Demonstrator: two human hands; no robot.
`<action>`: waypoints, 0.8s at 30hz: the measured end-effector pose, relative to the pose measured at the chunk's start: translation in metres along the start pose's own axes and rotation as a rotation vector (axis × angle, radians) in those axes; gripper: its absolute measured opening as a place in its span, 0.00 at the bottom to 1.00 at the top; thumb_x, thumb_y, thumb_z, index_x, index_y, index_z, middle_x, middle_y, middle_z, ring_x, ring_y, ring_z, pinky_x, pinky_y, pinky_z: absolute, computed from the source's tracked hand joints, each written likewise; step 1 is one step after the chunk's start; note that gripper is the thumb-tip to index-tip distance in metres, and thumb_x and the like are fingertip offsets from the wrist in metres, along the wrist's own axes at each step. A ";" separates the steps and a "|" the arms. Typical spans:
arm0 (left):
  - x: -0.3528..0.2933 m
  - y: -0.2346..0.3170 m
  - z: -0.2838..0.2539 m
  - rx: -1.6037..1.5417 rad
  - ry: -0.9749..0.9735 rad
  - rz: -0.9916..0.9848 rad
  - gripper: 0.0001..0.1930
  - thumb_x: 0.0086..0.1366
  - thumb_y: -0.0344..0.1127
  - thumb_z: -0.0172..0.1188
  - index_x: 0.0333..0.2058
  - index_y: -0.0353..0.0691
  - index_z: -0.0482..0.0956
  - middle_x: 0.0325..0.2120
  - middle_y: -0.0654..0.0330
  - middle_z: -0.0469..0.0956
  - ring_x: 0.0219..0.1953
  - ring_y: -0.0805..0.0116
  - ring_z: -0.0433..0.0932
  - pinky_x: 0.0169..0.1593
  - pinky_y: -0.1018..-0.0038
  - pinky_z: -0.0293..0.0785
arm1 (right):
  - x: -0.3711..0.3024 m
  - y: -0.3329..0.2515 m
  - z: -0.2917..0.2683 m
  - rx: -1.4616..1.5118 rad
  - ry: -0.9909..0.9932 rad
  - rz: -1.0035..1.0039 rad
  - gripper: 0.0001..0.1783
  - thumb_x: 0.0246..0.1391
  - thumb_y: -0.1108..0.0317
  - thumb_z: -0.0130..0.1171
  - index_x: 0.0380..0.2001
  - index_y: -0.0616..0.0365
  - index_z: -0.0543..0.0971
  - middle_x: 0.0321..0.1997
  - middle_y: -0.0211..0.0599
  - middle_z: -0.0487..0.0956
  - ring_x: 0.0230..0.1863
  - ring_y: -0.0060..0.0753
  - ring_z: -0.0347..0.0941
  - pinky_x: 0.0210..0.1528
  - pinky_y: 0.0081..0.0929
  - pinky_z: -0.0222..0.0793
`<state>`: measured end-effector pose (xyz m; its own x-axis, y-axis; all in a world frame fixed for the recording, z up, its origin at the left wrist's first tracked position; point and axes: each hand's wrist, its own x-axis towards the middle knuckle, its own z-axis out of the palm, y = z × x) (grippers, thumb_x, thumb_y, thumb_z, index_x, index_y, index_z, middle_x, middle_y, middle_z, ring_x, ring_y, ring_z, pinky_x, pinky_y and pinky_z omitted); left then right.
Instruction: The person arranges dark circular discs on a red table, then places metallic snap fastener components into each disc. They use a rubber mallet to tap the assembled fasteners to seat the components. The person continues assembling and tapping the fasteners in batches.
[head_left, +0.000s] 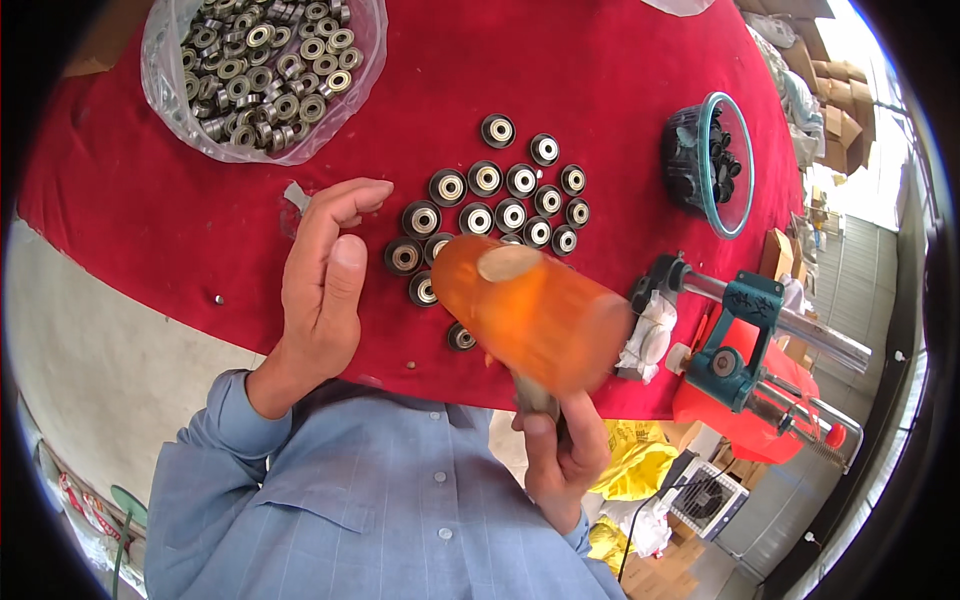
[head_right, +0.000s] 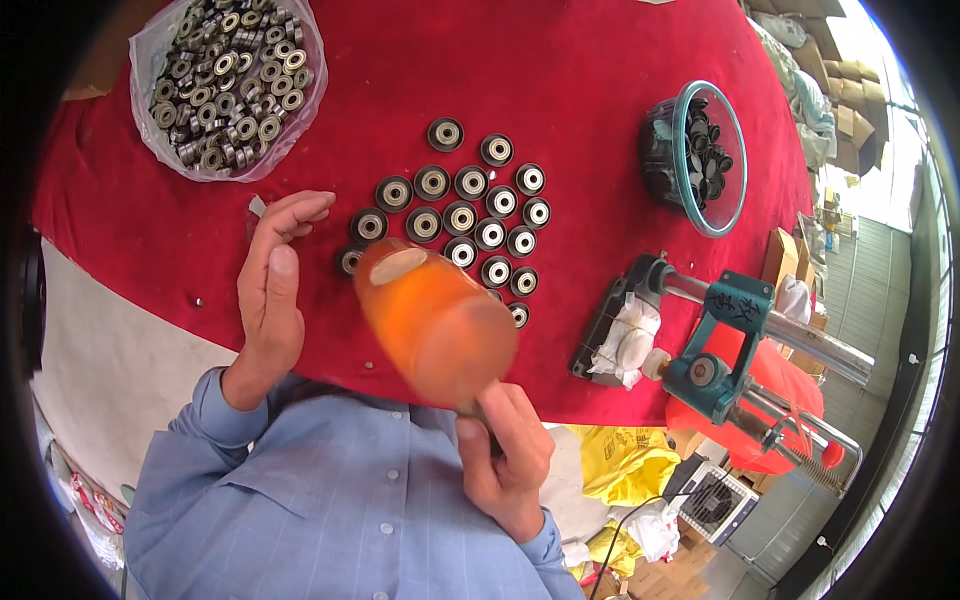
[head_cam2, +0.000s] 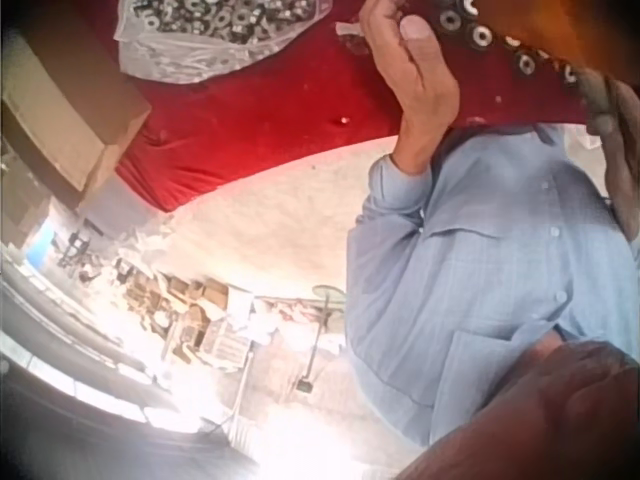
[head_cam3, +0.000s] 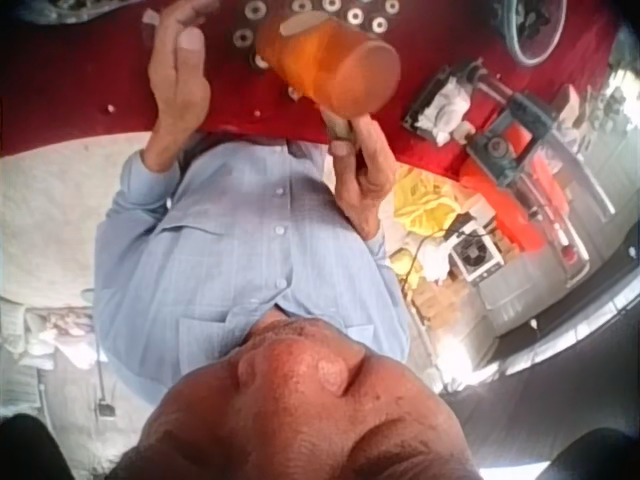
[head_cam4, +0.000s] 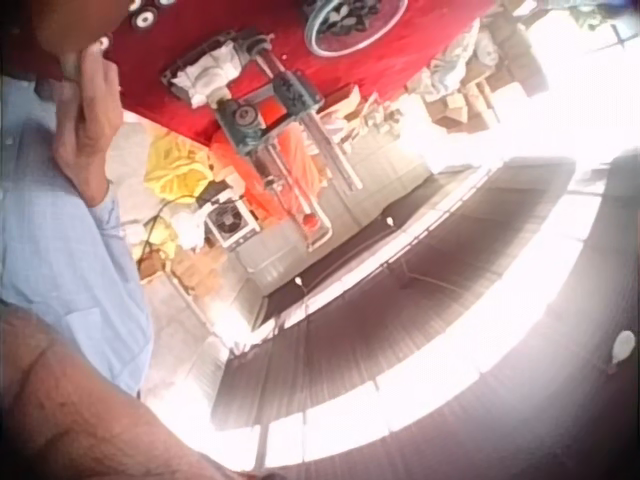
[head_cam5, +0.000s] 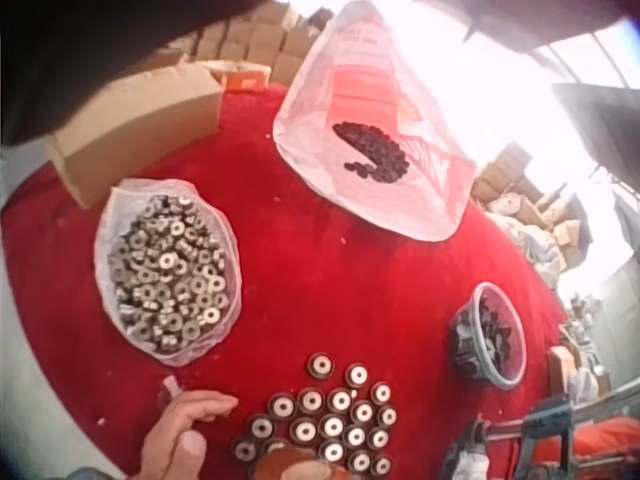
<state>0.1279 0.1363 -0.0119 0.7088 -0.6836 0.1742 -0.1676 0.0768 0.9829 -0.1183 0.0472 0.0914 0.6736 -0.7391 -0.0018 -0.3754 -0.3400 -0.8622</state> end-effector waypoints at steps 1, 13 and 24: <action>-0.001 -0.001 0.000 -0.019 0.012 -0.007 0.24 0.84 0.44 0.41 0.62 0.30 0.76 0.61 0.49 0.75 0.61 0.59 0.75 0.67 0.63 0.68 | 0.002 -0.003 0.001 -0.031 -0.025 -0.061 0.27 0.56 0.86 0.63 0.61 0.70 0.80 0.40 0.53 0.84 0.36 0.43 0.81 0.39 0.30 0.76; 0.000 -0.006 0.001 -0.122 0.056 -0.004 0.30 0.85 0.50 0.36 0.64 0.28 0.74 0.62 0.47 0.74 0.63 0.58 0.73 0.68 0.62 0.66 | 0.025 -0.003 0.010 -0.026 0.056 -0.094 0.28 0.57 0.84 0.63 0.63 0.69 0.80 0.40 0.48 0.83 0.36 0.38 0.81 0.41 0.30 0.77; 0.000 -0.007 0.001 -0.090 0.031 0.009 0.29 0.85 0.49 0.35 0.64 0.28 0.73 0.63 0.47 0.74 0.65 0.58 0.72 0.69 0.63 0.65 | 0.048 0.014 0.029 -0.079 -0.050 0.032 0.30 0.62 0.83 0.62 0.68 0.65 0.77 0.38 0.42 0.81 0.33 0.31 0.74 0.40 0.26 0.74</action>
<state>0.1284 0.1349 -0.0186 0.7288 -0.6597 0.1834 -0.1127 0.1486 0.9825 -0.0724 0.0237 0.0646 0.6906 -0.7211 -0.0555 -0.4448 -0.3629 -0.8188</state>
